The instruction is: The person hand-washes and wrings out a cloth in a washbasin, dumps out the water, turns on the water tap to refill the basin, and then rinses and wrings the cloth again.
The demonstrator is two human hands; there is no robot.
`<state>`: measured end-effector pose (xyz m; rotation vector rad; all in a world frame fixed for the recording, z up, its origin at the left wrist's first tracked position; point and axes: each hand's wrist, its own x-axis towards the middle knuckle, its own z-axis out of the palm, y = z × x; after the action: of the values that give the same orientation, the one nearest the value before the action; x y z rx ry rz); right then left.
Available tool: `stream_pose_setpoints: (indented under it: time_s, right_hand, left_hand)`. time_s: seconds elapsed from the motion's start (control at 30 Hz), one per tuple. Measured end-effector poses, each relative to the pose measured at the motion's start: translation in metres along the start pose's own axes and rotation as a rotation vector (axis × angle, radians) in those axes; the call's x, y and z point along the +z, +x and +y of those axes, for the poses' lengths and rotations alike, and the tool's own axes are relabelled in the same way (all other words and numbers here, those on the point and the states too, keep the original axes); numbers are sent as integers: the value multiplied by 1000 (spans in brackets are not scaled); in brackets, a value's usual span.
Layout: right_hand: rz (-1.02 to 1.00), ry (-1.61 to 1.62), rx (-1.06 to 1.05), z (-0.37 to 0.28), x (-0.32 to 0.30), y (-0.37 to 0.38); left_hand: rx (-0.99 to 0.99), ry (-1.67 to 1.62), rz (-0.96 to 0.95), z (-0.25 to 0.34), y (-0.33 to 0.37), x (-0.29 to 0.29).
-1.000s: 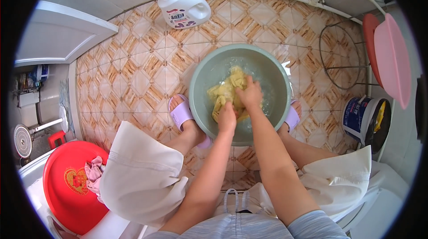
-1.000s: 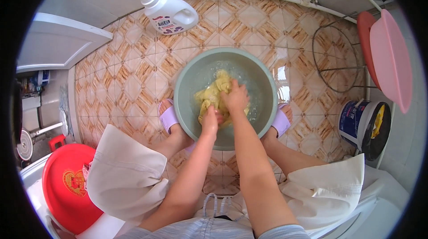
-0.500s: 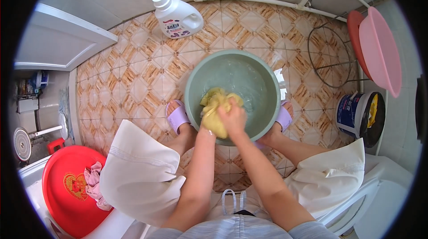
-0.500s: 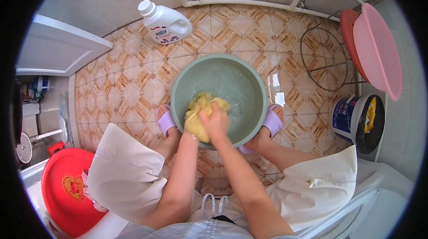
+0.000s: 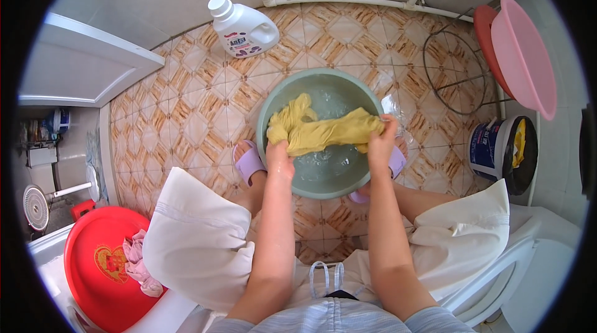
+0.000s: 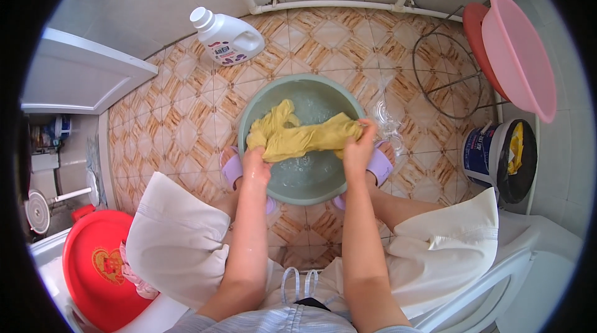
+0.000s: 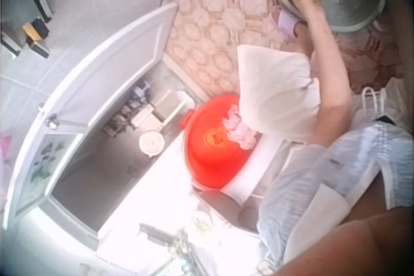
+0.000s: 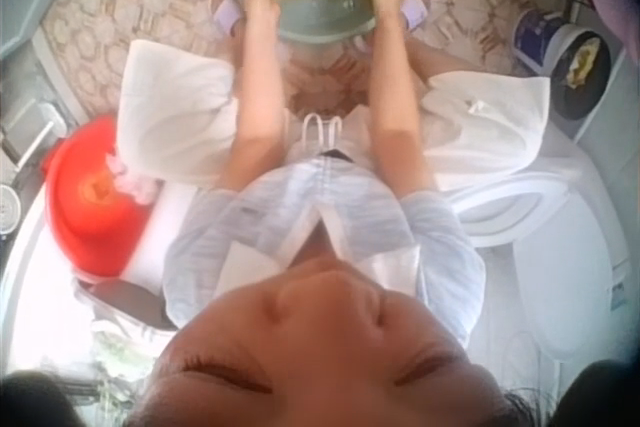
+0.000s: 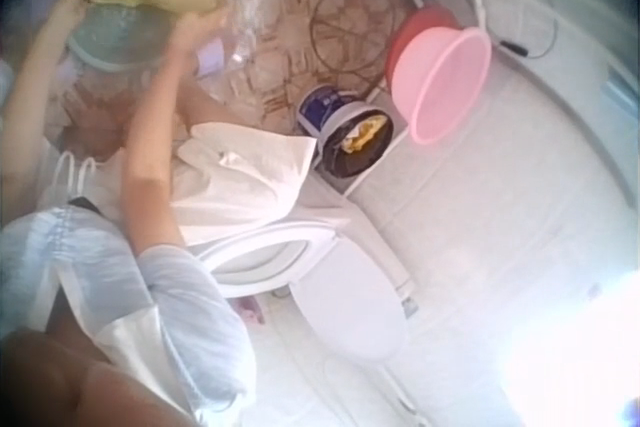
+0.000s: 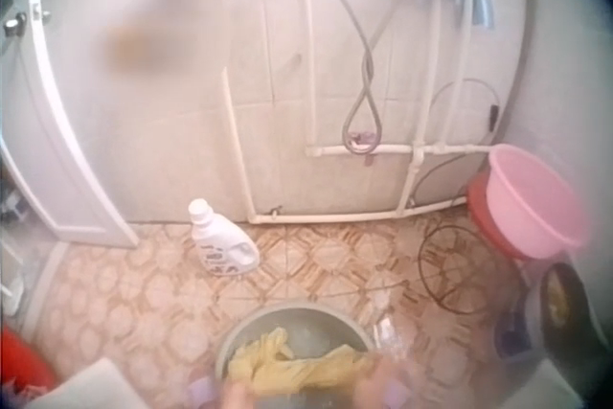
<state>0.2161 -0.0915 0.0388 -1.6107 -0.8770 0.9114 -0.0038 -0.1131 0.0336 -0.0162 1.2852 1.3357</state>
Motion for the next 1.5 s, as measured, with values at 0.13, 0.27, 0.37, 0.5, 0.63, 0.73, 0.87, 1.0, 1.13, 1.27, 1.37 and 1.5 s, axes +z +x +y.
stream_pose_setpoints:
  time_s: [0.13,0.27,0.37,0.5,0.63,0.73,0.87,1.0,1.13,1.27,1.37,1.5]
  right_hand:
    - [-92,-790,-210,13,35,-27]
    - [-482,-1101,-255,45,64,-46]
    - [-693,-1305,-201,67,69,-46]
    - [-780,-1230,-168,82,72,-32]
    - [-873,-1283,25,20,93,6]
    - [-658,-553,-98,25,90,7]
    - [-845,-222,467,-5,96,-25]
    - [-686,4,557,-18,71,-37]
    - [-519,294,658,-47,55,-51]
    - [-641,416,630,-85,45,-63]
    - [-739,453,597,-89,31,-59]
    - [-743,400,653,-61,8,-47]
  left_hand:
    - [46,253,112,-32,12,-27]
    - [19,284,260,-62,25,-30]
    - [-361,290,395,-51,15,-15]
    - [-441,197,285,-59,33,-29]
    - [-32,225,198,-71,42,-42]
    - [89,240,103,-52,20,-16]
    - [277,655,-129,-36,5,0]
    - [-125,385,-262,18,-18,12]
    - [85,557,128,2,0,-16]
    - [-268,525,-132,-24,-19,-13]
    - [-260,388,-234,-8,-46,2]
    - [-281,558,-529,0,-40,-8]
